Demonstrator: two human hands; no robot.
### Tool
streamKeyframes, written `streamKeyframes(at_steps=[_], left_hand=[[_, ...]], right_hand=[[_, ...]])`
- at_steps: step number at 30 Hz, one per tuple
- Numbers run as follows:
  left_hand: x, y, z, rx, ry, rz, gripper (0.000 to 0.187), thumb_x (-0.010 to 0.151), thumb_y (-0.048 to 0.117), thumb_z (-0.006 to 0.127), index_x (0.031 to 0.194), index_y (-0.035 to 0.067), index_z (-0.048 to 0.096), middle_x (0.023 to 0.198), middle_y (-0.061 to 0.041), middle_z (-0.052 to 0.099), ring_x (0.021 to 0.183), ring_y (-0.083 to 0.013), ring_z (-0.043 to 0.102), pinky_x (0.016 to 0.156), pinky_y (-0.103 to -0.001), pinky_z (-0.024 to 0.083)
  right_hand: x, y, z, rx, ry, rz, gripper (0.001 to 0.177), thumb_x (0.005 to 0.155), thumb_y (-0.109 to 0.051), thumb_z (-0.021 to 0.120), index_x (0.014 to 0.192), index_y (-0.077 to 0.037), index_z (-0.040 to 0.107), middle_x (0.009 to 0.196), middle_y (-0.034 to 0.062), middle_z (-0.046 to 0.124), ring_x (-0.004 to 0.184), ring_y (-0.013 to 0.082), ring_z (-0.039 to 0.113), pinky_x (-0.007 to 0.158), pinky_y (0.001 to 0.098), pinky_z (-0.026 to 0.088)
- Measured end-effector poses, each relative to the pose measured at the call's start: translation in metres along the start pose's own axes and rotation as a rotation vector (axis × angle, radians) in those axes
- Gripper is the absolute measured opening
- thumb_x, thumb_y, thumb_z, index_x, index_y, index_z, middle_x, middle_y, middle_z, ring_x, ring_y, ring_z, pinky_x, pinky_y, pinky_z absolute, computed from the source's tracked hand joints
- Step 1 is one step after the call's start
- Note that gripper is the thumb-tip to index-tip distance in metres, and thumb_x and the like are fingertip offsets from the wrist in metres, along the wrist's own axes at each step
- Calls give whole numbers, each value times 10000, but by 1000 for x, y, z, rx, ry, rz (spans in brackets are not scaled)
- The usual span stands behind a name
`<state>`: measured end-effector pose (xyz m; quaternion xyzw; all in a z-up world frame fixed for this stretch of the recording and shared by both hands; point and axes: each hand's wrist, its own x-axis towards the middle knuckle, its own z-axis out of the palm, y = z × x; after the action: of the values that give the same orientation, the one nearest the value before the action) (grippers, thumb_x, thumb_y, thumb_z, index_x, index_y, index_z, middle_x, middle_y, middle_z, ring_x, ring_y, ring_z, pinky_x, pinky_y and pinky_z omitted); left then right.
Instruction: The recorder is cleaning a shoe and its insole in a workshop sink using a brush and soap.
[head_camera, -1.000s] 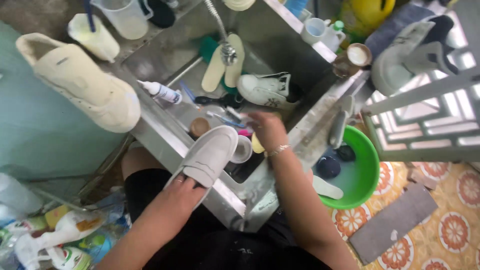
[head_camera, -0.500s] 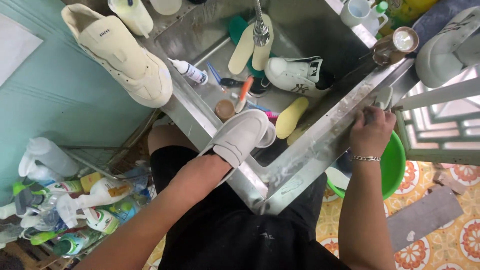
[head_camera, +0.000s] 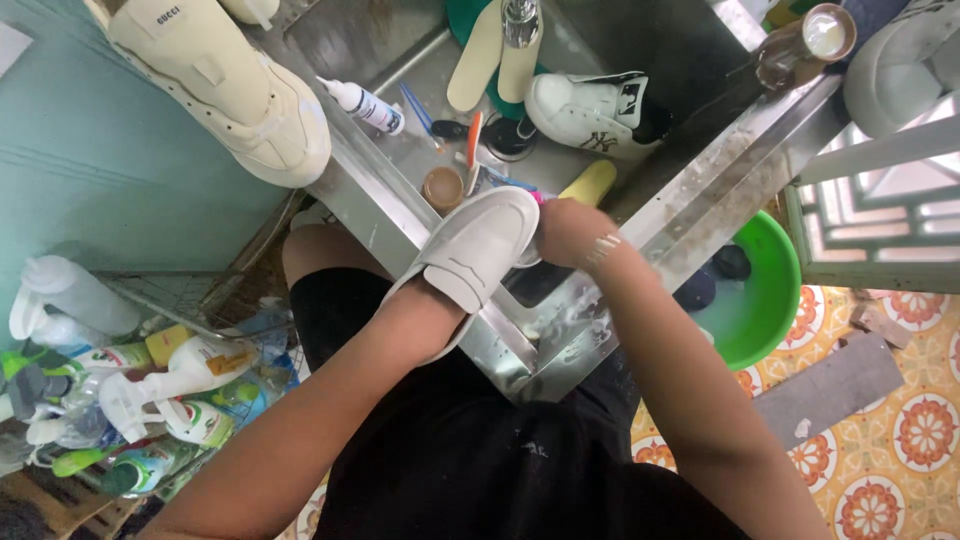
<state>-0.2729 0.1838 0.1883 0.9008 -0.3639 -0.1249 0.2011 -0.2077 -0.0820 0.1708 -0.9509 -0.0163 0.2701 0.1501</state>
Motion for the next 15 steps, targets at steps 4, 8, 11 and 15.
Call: streamKeyframes(at_steps=[4, 8, 11, 15], left_hand=[[8, 7, -20, -260, -136, -201, 497, 994, 268, 433, 1429, 35, 497, 1426, -252, 526, 1285, -391, 526, 1056, -467, 432], [13, 20, -52, -331, -351, -489, 532, 1030, 356, 356, 1478, 89, 463, 1486, -218, 499, 1346, -361, 505, 1111, -445, 417], [12, 23, -64, -622, -132, -432, 563, 1029, 423, 360, 1468, 84, 456, 1519, -202, 464, 1399, -351, 431, 1120, -410, 383], [7, 14, -53, -581, -72, -347, 601, 1012, 429, 352, 1498, 84, 437, 1530, -218, 447, 1397, -364, 422, 1121, -411, 368]], right_hand=[[85, 47, 80, -153, -153, -404, 357, 845, -281, 697, 1187, -179, 675, 1187, 62, 665, 1085, 245, 622, 914, 339, 491], [76, 26, 63, -54, -83, -175, 337, 868, -304, 693, 1174, -163, 699, 1209, 93, 671, 1093, 292, 638, 917, 386, 508], [25, -23, 1, 14, -26, -4, 329, 884, -321, 690, 1164, -151, 718, 1225, 116, 676, 1099, 327, 650, 919, 421, 520], [-31, -15, -23, 91, 38, 159, 326, 901, -338, 687, 1155, -139, 737, 1241, 139, 681, 1105, 362, 663, 921, 456, 533]])
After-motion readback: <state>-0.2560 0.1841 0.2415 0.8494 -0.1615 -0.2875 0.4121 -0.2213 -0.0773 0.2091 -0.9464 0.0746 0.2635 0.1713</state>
